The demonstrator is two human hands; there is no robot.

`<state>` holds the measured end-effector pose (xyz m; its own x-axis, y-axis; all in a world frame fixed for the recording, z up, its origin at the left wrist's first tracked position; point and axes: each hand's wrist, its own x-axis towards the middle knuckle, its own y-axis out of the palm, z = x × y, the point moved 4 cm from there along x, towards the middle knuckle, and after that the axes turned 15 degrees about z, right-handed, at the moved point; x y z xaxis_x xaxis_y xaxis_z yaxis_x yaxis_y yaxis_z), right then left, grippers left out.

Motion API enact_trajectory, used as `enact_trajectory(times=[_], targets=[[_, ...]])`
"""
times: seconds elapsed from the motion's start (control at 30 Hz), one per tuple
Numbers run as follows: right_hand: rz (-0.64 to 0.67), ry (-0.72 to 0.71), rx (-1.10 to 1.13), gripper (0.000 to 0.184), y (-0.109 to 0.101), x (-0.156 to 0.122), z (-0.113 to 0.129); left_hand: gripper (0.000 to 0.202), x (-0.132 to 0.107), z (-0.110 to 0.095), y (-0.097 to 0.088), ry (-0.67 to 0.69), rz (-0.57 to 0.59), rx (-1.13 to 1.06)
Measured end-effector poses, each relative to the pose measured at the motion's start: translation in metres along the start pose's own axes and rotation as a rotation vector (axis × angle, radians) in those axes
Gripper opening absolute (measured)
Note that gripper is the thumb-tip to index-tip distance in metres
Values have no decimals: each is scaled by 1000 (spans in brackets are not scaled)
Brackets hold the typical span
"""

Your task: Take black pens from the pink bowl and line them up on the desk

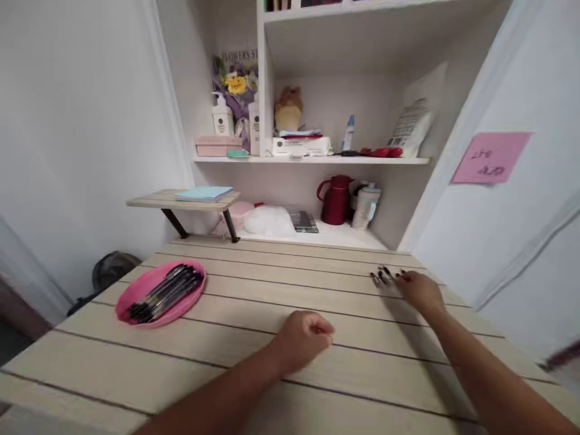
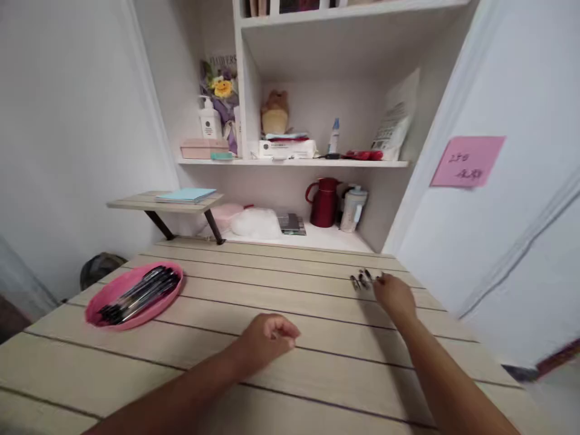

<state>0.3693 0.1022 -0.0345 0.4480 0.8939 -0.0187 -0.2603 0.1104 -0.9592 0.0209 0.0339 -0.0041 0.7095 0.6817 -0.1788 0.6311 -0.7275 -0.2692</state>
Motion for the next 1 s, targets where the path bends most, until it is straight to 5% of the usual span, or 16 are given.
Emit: enact_trajectory(times=[0.33, 1.0], targets=[[25, 35, 19, 31, -6, 15, -11, 16, 19, 30, 17, -27, 30, -125], [81, 73, 24, 27, -11, 33, -12, 16, 24, 40, 16, -51, 70, -175]])
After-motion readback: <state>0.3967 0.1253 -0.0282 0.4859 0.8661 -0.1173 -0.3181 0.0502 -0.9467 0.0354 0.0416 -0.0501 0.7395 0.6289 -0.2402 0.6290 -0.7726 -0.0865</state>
